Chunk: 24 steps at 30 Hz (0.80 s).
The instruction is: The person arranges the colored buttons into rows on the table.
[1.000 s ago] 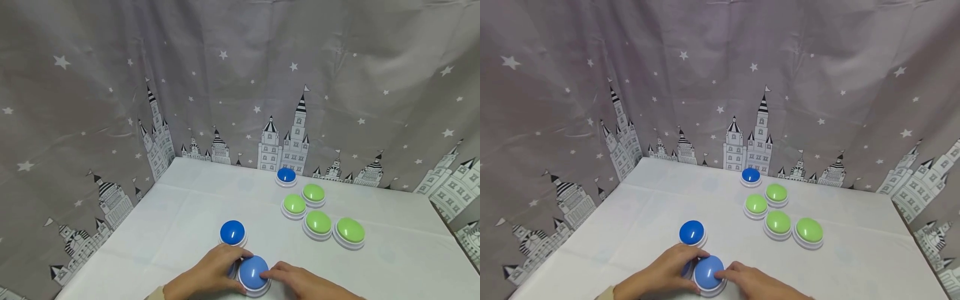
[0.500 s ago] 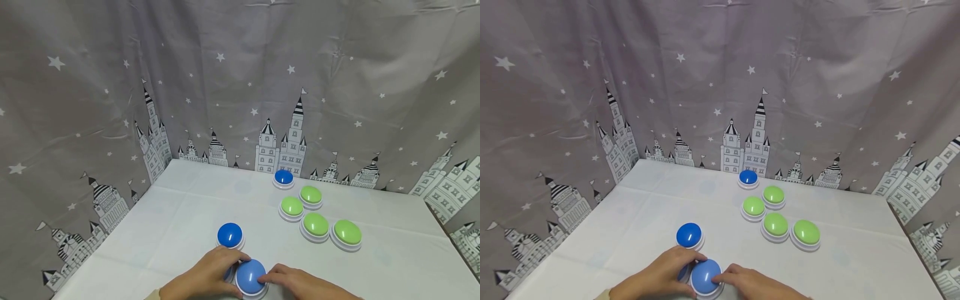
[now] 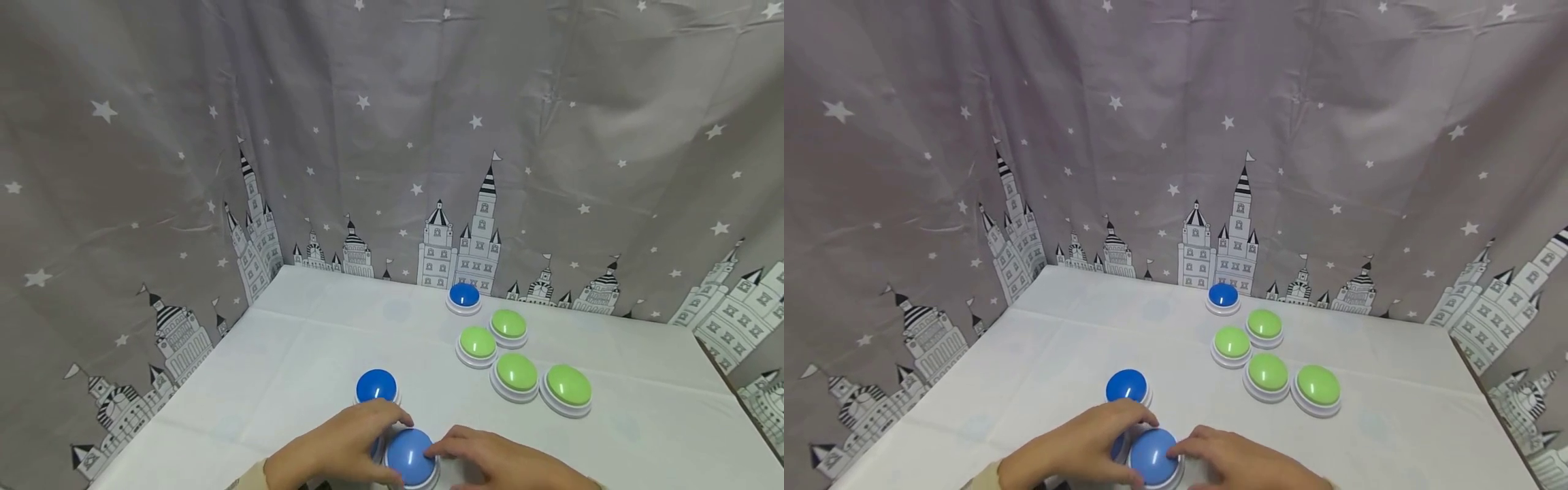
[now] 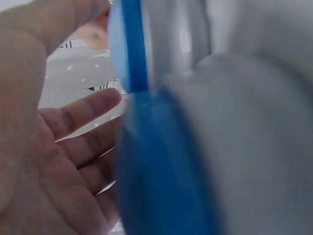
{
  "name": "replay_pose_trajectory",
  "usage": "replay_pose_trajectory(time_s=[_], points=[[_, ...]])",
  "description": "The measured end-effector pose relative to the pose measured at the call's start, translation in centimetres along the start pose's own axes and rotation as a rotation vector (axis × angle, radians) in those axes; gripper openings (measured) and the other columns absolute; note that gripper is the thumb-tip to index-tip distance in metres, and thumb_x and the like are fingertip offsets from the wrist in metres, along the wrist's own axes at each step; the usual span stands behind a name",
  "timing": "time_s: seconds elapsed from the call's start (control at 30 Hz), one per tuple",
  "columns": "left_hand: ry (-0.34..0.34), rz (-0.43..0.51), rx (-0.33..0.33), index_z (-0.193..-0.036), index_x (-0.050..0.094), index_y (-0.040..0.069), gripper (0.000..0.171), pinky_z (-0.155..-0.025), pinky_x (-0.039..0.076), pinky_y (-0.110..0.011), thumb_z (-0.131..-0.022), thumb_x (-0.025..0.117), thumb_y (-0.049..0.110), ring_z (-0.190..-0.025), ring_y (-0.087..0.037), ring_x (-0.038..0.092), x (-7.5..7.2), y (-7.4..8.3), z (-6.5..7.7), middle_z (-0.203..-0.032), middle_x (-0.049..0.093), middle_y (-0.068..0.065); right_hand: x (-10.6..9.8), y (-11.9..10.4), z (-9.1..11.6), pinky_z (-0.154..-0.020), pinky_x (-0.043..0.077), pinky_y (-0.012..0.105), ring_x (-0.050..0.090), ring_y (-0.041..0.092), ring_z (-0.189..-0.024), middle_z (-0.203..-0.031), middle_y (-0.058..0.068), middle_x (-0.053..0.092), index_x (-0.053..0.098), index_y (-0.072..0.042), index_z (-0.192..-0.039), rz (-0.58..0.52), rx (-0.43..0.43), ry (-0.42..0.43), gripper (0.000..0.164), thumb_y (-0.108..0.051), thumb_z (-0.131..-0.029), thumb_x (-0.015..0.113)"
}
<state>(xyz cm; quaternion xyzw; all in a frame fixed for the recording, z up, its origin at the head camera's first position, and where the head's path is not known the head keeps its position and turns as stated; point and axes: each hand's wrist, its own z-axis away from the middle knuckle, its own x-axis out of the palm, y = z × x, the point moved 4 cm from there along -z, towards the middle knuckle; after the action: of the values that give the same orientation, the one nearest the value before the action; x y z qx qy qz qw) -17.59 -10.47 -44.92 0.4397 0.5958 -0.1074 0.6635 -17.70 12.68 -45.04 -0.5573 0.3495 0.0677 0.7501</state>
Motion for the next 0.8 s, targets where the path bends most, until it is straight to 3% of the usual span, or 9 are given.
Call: replay_pose_trajectory(time_s=[0.17,0.37,0.53,0.67,0.8], points=[[-0.035,0.082,-0.066,-0.129,0.059,0.019,0.053,-0.093,0.05,-0.03,-0.09,0.067,0.054,-0.112,-0.007,0.055,-1.0,-0.5,-2.8,-0.123,0.061,0.007,-2.7,1.1,-0.3,-0.094,0.051,0.036,0.058,0.01,-0.108,-0.122,-0.008,0.061,0.058,-0.021,-0.134,0.119,0.02,0.139,0.041,-0.032,-0.096,0.065],[-0.028,0.074,-0.058,-0.125,0.062,0.013,0.044,-0.093,0.049,-0.028,-0.092,0.071,0.039,-0.109,-0.009,0.058,-2.0,-1.0,-7.7,-0.122,0.064,0.001,-6.0,3.3,-0.3,-0.092,0.052,0.047,0.062,0.027,-0.11,-0.123,0.006,0.065,0.059,-0.009,-0.128,0.224,-0.001,0.348,0.037,-0.025,-0.096,0.067],[-0.003,0.081,-0.101,-0.122,0.063,0.012,0.041,-0.091,0.05,-0.026,-0.09,0.074,0.034,-0.106,-0.012,0.06,-2.4,-1.9,-11.7,-0.12,0.066,-0.002,-8.0,5.0,-0.3,-0.087,0.054,0.042,0.063,0.03,-0.102,-0.116,0.01,0.066,0.061,-0.003,-0.123,0.261,-0.011,0.501,0.032,-0.014,-0.094,0.068],[0.042,0.131,-0.172,-0.121,0.063,0.009,0.039,-0.09,0.051,-0.026,-0.089,0.075,0.029,-0.107,-0.018,0.061,-2.3,-3.0,-14.2,-0.121,0.066,-0.007,-9.5,6.3,-0.4,-0.079,0.053,0.034,0.059,0.027,-0.095,-0.111,0.009,0.065,0.064,-0.003,-0.12,0.259,0.071,0.608,0.029,-0.009,-0.092,0.068],[0.099,0.158,-0.234,-0.12,0.063,0.007,0.038,-0.09,0.051,-0.029,-0.089,0.075,0.024,-0.108,-0.023,0.061,-1.9,-3.9,-16.0,-0.121,0.065,-0.009,-10.6,7.6,-0.5,-0.086,0.053,0.039,0.059,0.027,-0.103,-0.114,0.009,0.065,0.064,-0.003,-0.121,0.259,0.159,0.68,0.031,-0.007,-0.091,0.069]])
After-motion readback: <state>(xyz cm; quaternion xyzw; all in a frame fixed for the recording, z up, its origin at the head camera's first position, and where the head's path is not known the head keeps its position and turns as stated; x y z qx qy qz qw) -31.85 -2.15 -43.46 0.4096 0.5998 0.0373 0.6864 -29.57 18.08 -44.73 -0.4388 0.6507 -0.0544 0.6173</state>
